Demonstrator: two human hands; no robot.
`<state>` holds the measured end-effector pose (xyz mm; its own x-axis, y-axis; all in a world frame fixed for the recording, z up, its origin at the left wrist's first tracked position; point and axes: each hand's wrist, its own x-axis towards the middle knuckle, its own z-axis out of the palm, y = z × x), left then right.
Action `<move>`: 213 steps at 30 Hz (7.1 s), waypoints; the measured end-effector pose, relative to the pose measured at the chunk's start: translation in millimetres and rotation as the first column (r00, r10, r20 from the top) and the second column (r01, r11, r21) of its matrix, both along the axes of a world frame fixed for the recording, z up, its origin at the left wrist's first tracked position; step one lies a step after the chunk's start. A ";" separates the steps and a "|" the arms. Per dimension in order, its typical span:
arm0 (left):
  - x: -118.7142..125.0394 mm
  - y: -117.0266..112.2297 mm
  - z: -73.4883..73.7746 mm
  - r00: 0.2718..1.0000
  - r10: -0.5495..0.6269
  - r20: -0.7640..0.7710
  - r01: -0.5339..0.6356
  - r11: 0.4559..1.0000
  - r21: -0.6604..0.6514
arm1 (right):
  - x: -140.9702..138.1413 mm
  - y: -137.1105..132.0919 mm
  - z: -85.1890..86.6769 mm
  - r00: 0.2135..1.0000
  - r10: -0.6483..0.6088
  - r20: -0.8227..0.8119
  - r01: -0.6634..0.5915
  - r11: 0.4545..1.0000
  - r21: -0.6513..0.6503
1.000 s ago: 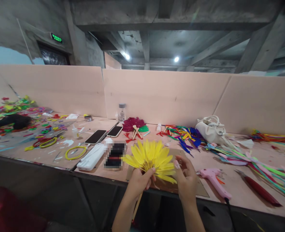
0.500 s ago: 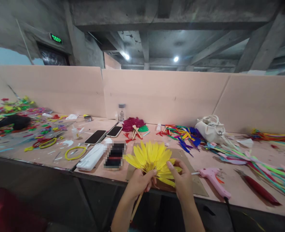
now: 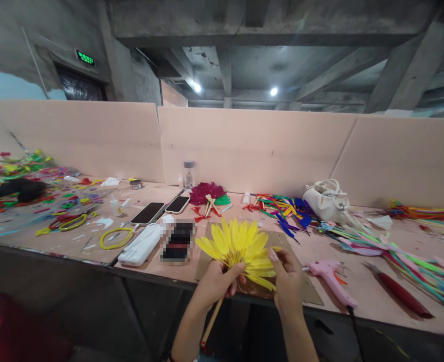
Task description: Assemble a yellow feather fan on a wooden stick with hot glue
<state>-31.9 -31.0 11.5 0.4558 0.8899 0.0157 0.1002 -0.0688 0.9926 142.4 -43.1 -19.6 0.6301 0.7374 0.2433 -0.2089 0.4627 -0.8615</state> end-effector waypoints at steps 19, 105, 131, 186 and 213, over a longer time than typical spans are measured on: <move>1.4 -1.0 -2.0 0.987 -0.006 0.161 0.016 0.998 -0.059 | 17.8 -18.0 44.2 0.713 -0.174 0.679 0.046 0.978 0.203; 6.9 -0.7 1.4 0.864 0.196 0.465 -0.150 0.980 -0.134 | -19.9 -39.0 36.5 0.970 0.057 0.238 -0.070 0.997 0.044; 3.9 0.7 -6.0 0.893 0.183 0.412 -0.136 0.981 -0.142 | -51.2 -14.0 -6.8 0.999 0.031 -0.015 -0.032 0.999 -0.041; 8.7 26.4 -5.2 0.974 0.139 0.180 -0.187 0.940 0.285 | -20.5 -34.9 3.0 0.535 -0.245 0.809 0.003 0.958 0.288; 12.2 3.1 2.4 0.957 0.177 -0.228 0.081 0.594 0.800 | -14.6 -19.4 -3.5 0.862 0.082 0.500 -0.079 0.996 -0.027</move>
<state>-19.7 -27.9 14.0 0.5127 0.5971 0.6170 0.3655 -0.8020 0.4724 127.8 -62.6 -23.2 0.3633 0.7826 0.5055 0.2140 0.4580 -0.8628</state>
